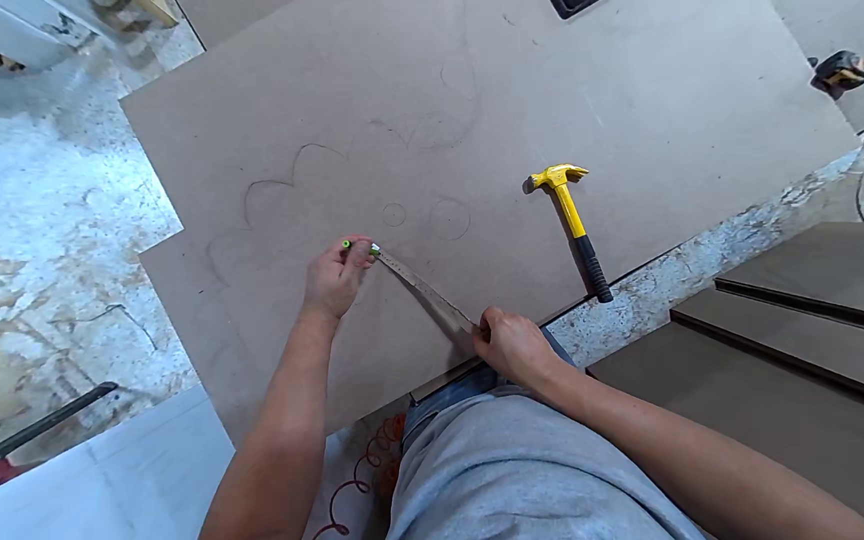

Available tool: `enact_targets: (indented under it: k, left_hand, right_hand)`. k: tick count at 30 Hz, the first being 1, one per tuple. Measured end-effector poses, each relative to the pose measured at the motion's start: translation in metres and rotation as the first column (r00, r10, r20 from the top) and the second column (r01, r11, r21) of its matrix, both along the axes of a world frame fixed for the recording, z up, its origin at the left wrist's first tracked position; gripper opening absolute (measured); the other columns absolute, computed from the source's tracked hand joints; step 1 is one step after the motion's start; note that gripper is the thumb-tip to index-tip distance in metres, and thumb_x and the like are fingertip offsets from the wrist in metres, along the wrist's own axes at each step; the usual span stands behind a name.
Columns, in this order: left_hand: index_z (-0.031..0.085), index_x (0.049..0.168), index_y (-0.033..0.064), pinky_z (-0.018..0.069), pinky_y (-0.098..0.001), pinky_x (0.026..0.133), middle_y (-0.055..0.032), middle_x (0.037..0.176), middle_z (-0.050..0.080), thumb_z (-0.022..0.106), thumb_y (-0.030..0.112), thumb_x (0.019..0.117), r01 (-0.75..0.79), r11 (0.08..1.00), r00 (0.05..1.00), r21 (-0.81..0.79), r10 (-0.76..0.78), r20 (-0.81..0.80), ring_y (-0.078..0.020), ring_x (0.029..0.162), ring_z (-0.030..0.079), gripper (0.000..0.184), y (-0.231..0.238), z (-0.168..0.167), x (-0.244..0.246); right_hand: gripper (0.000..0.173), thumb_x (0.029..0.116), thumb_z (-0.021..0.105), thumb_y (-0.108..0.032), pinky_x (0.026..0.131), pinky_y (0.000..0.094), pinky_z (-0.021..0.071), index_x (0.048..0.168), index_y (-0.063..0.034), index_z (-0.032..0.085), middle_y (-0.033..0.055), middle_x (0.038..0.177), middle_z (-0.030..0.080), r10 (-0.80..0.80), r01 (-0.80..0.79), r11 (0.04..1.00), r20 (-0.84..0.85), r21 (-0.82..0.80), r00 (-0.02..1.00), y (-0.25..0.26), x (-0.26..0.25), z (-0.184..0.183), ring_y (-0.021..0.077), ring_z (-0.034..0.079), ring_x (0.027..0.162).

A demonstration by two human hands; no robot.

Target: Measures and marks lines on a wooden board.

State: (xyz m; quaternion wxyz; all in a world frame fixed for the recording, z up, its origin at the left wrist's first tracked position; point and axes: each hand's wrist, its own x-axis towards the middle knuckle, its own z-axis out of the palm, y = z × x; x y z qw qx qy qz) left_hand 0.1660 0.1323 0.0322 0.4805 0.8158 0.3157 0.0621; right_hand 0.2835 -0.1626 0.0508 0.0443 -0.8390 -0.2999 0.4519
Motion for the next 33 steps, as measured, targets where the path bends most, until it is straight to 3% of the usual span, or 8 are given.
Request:
enact_targets:
  k: [2,5,8,10,17,20,28,33]
  left_hand:
    - [0.072,0.117,0.0094,0.0618,-0.041,0.086,-0.0071,0.11,0.074,0.058,0.037,0.1049,0.055,0.977,0.995,0.205,-0.037,-0.088,-0.0158,0.092,0.073,0.034,-0.001,0.003,0.003]
    - [0.076,0.107,0.0091,0.06,-0.0453,0.079,-0.0098,0.104,0.075,0.065,0.027,0.1002,0.131,0.915,0.982,0.382,-0.067,-0.177,-0.0213,0.086,0.072,0.022,-0.001,0.007,0.009]
    - [0.077,0.105,0.0126,0.0566,-0.0539,0.074,-0.0091,0.087,0.074,0.063,0.027,0.1013,0.147,0.937,0.932,0.316,-0.024,-0.363,-0.025,0.08,0.071,0.02,0.0,0.02,0.02]
    - [0.076,0.107,0.0127,0.0557,-0.0556,0.075,-0.01,0.086,0.074,0.061,0.029,0.1029,0.151,0.952,0.902,0.266,-0.023,-0.43,-0.0263,0.08,0.071,0.023,0.003,0.024,0.027]
    - [0.076,0.11,0.0103,0.0564,-0.0538,0.075,-0.0113,0.085,0.073,0.06,0.027,0.1042,0.184,0.946,0.915,0.268,-0.065,-0.398,-0.0264,0.078,0.071,0.024,0.008,0.022,0.037]
    - [0.075,0.109,0.0089,0.0569,-0.0526,0.074,-0.0114,0.084,0.073,0.06,0.026,0.1041,0.188,0.937,0.933,0.293,-0.078,-0.351,-0.0257,0.077,0.071,0.023,0.009,0.017,0.038]
    - [0.074,0.113,0.0071,0.0568,-0.0587,0.08,-0.0155,0.093,0.074,0.055,0.027,0.106,0.165,0.93,0.915,0.328,-0.02,-0.403,-0.0331,0.087,0.073,0.028,0.012,0.017,0.049]
    - [0.072,0.114,0.0057,0.0559,-0.0616,0.08,-0.018,0.091,0.073,0.056,0.031,0.1057,0.054,0.951,0.897,0.305,0.088,-0.433,-0.0367,0.087,0.072,0.031,0.02,0.022,0.05]
  right_hand:
    - [0.025,0.0927,0.065,-0.039,0.07,0.0458,0.0584,0.105,-0.0174,0.067,0.002,0.082,0.07,-0.076,0.078,0.997,-0.069,0.025,0.995,0.0,0.003,0.008,0.0204,0.071,0.08]
    - [0.022,0.0933,0.067,-0.036,0.068,0.0429,0.0586,0.105,-0.0174,0.067,0.0004,0.08,0.069,-0.154,0.167,0.985,-0.199,0.052,0.968,-0.001,0.004,0.012,0.0166,0.069,0.073]
    - [0.028,0.0977,0.064,-0.04,0.068,0.0407,0.0608,0.112,-0.0163,0.066,0.0006,0.082,0.072,-0.2,0.218,0.976,-0.342,0.015,0.918,-0.006,0.006,0.002,0.0151,0.071,0.07]
    - [0.027,0.0985,0.063,-0.039,0.069,0.0414,0.0611,0.112,-0.0158,0.066,0.0015,0.084,0.072,-0.203,0.22,0.975,-0.362,0.006,0.91,-0.006,0.014,0.001,0.0162,0.071,0.071]
    - [0.019,0.1005,0.062,-0.028,0.072,0.053,0.0571,0.113,-0.0157,0.071,0.0062,0.088,0.072,-0.144,0.151,0.985,-0.09,0.083,0.986,0.02,0.088,0.032,0.0244,0.07,0.081]
    - [0.018,0.0998,0.06,-0.025,0.069,0.0531,0.0564,0.112,-0.0166,0.071,0.006,0.086,0.072,-0.067,0.058,0.988,0.057,0.143,0.996,0.047,0.123,0.047,0.0258,0.07,0.079]
    - [0.019,0.0992,0.056,-0.02,0.07,0.0569,0.0557,0.107,-0.0159,0.072,0.0106,0.09,0.072,0.19,-0.314,0.911,0.403,0.268,0.895,0.176,0.163,0.085,0.0332,0.071,0.088]
    - [0.021,0.1003,0.053,-0.017,0.074,0.0553,0.0558,0.108,-0.015,0.072,0.01,0.099,0.072,0.326,-0.481,0.814,0.429,0.327,0.842,0.259,0.143,0.104,0.0318,0.07,0.098]
